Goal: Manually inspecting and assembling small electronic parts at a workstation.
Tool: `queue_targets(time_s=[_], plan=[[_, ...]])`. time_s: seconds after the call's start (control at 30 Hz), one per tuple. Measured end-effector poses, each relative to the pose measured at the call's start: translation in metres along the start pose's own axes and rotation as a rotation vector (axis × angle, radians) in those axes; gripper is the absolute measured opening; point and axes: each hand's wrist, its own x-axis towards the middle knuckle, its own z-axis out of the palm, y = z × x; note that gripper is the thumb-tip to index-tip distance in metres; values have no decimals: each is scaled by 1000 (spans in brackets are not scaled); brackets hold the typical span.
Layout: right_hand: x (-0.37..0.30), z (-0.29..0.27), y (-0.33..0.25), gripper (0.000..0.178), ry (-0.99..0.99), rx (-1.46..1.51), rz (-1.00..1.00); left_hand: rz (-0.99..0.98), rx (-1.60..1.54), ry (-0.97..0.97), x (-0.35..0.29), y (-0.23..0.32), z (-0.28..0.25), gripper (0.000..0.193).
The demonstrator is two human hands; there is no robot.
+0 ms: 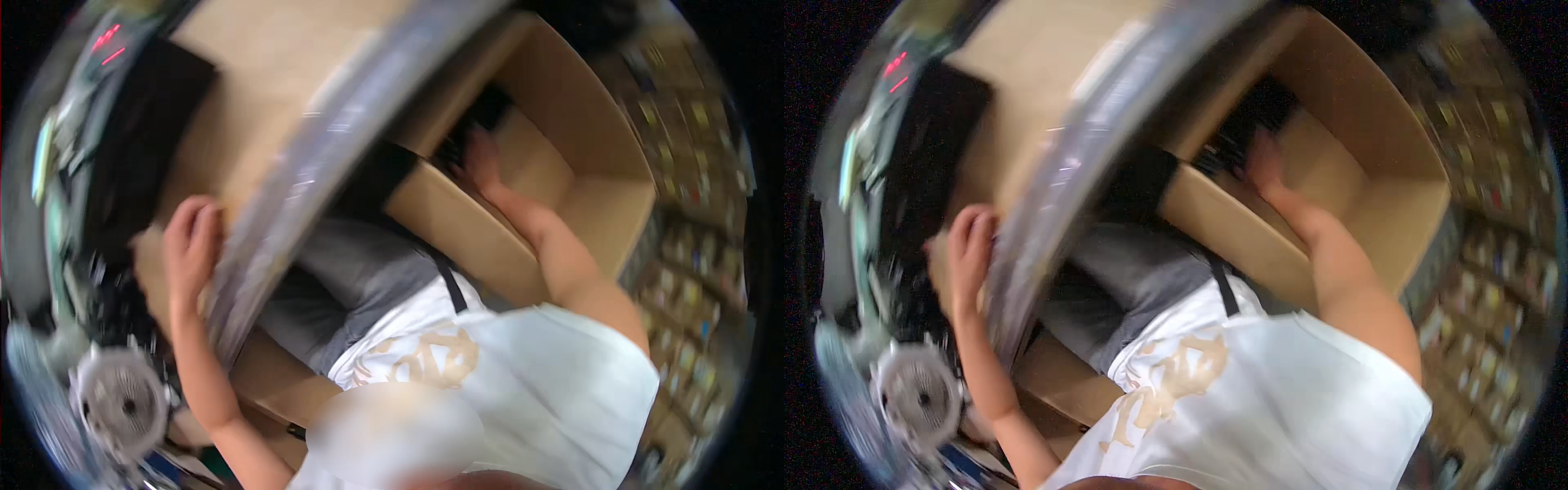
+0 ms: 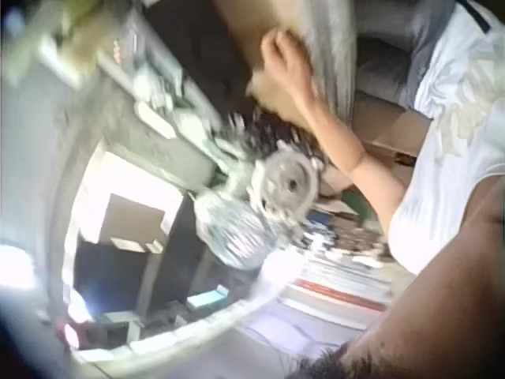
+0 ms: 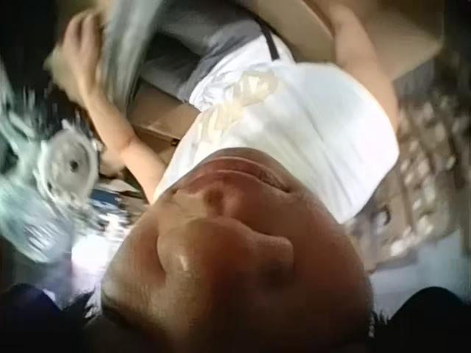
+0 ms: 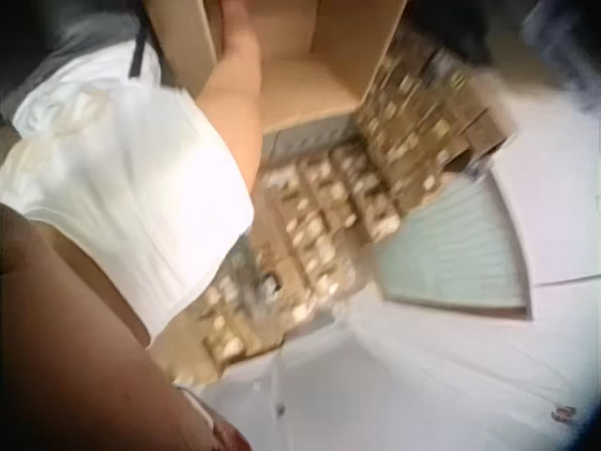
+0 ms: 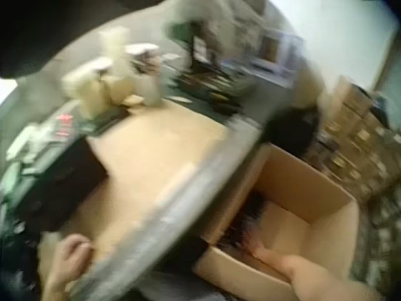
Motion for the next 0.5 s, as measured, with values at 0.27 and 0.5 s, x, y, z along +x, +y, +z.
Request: queue_targets(time_s=[0.27, 0.5], plan=[[3, 55, 52, 50, 412, 557, -234, 417, 198, -45, 23, -18, 11, 22], [-25, -95, -23, 45, -79, -259, -663, 532, 378, 69, 17, -25, 8, 22]])
